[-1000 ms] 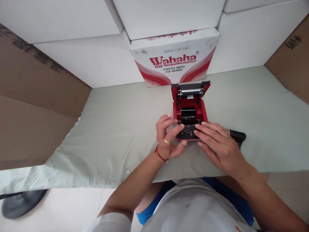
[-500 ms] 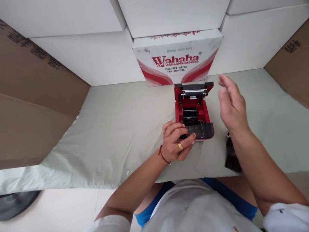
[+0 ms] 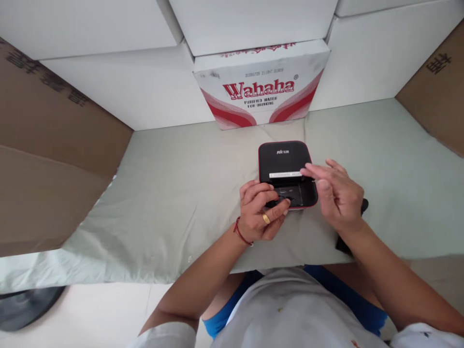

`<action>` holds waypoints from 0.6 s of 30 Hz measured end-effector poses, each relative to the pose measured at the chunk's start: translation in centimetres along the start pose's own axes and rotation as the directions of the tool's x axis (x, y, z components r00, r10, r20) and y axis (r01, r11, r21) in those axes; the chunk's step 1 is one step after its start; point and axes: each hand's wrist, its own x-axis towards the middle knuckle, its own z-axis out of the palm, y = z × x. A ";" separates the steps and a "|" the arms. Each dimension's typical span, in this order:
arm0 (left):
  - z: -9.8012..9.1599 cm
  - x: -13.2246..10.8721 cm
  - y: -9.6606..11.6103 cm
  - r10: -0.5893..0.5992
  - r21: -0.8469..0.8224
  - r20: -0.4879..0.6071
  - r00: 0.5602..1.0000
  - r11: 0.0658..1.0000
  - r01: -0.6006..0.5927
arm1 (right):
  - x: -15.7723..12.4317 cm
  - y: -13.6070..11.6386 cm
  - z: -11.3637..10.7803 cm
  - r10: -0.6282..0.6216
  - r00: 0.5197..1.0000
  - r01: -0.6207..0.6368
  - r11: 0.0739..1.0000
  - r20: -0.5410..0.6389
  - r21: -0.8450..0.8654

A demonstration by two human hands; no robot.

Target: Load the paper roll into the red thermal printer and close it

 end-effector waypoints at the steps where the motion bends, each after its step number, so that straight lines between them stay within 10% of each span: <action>1: -0.1 0.0 0.0 -0.001 -0.004 0.011 1.000 1.000 0.001 | -0.4 0.2 0.2 -0.003 1.000 0.003 1.000 -0.003 -0.023; 9: -0.2 0.3 -0.3 -0.119 -0.123 -0.096 0.988 0.987 0.107 | -0.7 0.7 0.9 0.035 0.999 -0.036 0.997 -0.015 -0.075; 18: -0.4 0.7 -1.4 -0.520 -0.337 -0.058 0.852 0.814 0.473 | -0.8 0.6 0.9 -0.037 0.998 0.037 0.999 -0.058 -0.004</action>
